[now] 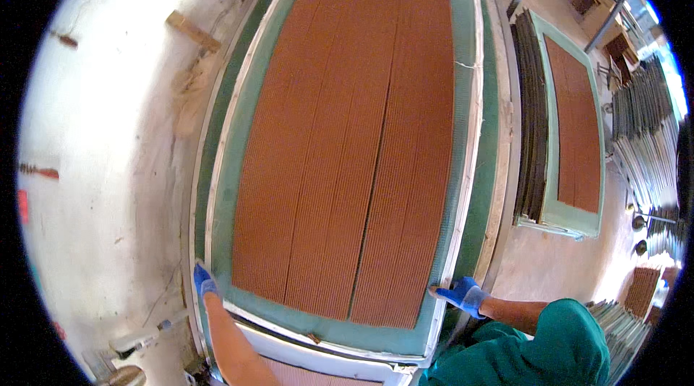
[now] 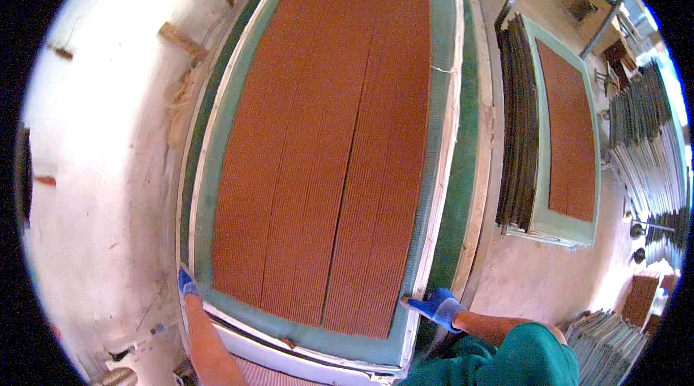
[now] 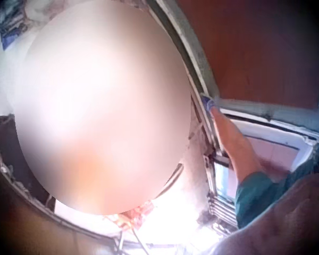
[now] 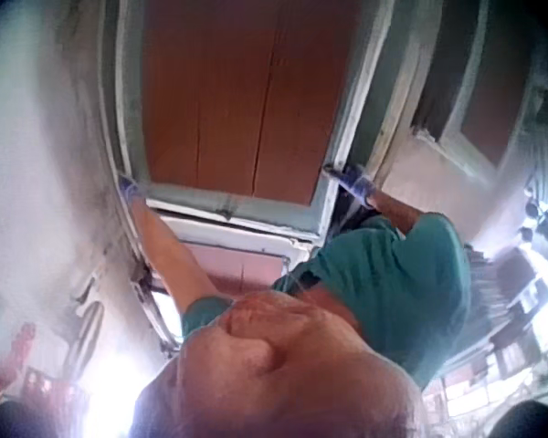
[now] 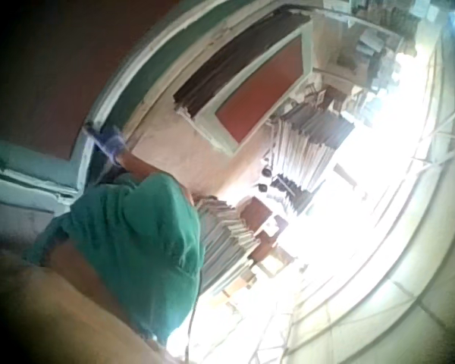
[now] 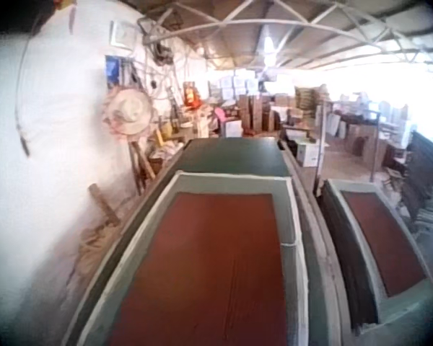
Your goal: The person repeatedly picks up rectangular frames and places them onto a conveyor belt. They then pick up small brown rectangular pieces and arrange them inside the frames. The person continues this cycle of placing frames and arranging pieces throughout the video.
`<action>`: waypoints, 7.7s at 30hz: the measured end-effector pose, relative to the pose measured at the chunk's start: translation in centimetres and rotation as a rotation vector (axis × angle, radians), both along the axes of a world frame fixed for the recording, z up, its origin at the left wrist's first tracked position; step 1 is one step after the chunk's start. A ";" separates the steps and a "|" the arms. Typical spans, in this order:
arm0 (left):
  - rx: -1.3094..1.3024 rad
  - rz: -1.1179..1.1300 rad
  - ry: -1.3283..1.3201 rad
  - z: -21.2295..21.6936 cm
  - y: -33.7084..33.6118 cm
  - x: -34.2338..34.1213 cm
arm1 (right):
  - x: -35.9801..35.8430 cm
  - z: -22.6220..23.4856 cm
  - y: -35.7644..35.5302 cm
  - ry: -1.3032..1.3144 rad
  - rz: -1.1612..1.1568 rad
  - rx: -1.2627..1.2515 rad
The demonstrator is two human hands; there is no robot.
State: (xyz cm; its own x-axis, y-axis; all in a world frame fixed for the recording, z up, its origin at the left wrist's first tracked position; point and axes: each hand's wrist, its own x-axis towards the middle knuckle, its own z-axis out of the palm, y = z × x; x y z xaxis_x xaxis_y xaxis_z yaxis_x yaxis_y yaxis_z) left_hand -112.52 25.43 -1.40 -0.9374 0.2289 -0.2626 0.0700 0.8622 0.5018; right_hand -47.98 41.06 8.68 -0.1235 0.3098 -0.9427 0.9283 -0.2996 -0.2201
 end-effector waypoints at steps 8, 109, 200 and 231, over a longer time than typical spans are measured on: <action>0.315 -0.296 -0.445 10.3 7.8 10.3 | 7.9 2.5 9.7 0.448 -1.097 0.268; 0.267 0.234 -0.653 2.4 -20.4 110.4 | 42.0 2.0 3.7 0.702 0.862 0.331; 1.220 1.241 0.105 18.1 -50.4 79.3 | 14.5 3.6 -29.7 0.733 1.506 0.322; 0.046 -0.136 -0.129 -3.5 -9.7 -0.5 | 5.7 -1.2 -9.6 -0.042 0.053 -0.035</action>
